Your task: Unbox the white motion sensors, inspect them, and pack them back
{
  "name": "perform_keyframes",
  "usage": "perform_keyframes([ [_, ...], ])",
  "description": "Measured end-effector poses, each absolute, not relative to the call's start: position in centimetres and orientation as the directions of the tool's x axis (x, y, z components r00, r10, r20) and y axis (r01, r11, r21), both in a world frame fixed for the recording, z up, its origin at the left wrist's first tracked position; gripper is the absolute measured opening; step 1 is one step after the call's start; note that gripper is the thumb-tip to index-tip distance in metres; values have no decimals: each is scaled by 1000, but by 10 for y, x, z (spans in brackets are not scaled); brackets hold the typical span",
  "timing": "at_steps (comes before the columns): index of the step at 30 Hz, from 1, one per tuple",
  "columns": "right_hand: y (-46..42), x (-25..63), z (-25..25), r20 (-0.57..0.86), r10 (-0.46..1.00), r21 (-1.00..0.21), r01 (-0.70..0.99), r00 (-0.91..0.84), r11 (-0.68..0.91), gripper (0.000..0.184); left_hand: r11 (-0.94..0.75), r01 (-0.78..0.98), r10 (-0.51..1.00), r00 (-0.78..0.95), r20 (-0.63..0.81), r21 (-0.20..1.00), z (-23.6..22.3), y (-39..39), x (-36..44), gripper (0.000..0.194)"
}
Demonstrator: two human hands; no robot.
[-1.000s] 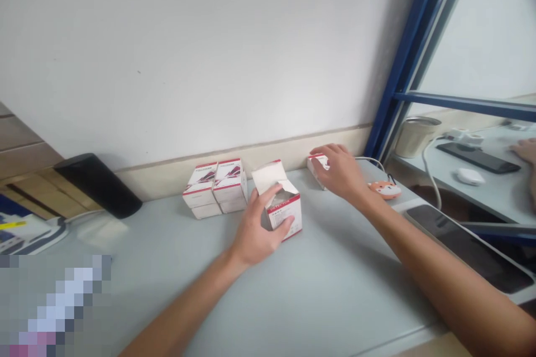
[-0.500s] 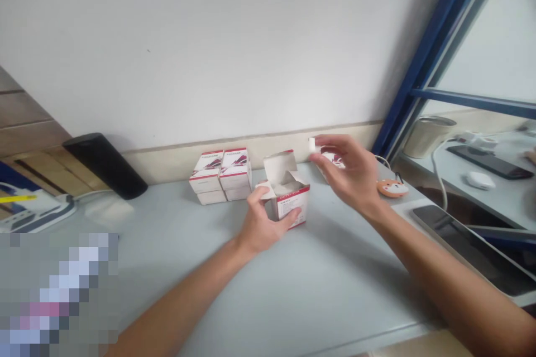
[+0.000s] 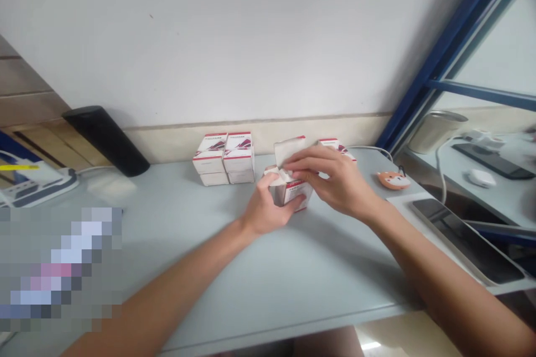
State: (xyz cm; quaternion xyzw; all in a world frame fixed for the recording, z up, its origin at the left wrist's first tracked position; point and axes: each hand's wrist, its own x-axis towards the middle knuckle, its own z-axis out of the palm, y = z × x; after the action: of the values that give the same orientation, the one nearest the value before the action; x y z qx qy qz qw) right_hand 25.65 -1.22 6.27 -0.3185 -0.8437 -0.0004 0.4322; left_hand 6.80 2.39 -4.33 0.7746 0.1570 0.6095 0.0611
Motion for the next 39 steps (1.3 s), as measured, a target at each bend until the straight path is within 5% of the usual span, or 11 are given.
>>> perform_keyframes([
  [8, -15, 268, 69, 613, 561, -213, 567, -557, 796, 26, -927, 197, 360, 236, 903, 319, -45, 23, 66, 76],
  [11, -1, 277, 63, 667, 599, -297, 580, -442, 759, 38, -921, 251, 351, 203, 914, 298, -46, 23, 66, 75],
  [14, 22, 305, 52, 665, 731, -370, 783, -153, 500, 34, -894, 307, 393, 187, 900, 327, -48, 23, 66, 74],
  [17, 44, 343, 37, 489, 870, -303, 947, 61, 104, 34, -877, 319, 431, 186, 883, 360, -51, 22, 67, 71],
  [19, 55, 365, 28, 339, 938, -291, 956, 74, 30, 35, -874, 315, 437, 181, 881, 369, -53, 23, 67, 71],
  [22, 62, 378, 24, 273, 961, -348, 936, 42, 58, 25, -864, 311, 465, 191, 865, 396, -53, 23, 67, 70],
  [25, 52, 359, 37, 405, 909, -464, 878, 93, 117, 26, -832, 344, 516, 188, 836, 436, -49, 20, 67, 66],
  [28, 21, 314, 59, 615, 786, -640, 618, 57, 456, 28, -805, 420, 533, 203, 822, 419, -42, 13, 68, 57],
  [32, -19, 260, 73, 731, 614, -443, 477, -297, 759, 13, -850, 424, 466, 327, 822, 313, -36, 9, 68, 36],
  [35, -24, 253, 72, 709, 620, -401, 531, -337, 747, 15, -872, 425, 404, 345, 847, 242, -37, 10, 68, 35],
  [39, -17, 270, 76, 607, 724, -507, 542, -327, 670, 14, -856, 440, 430, 316, 846, 271, -40, 11, 69, 40],
])
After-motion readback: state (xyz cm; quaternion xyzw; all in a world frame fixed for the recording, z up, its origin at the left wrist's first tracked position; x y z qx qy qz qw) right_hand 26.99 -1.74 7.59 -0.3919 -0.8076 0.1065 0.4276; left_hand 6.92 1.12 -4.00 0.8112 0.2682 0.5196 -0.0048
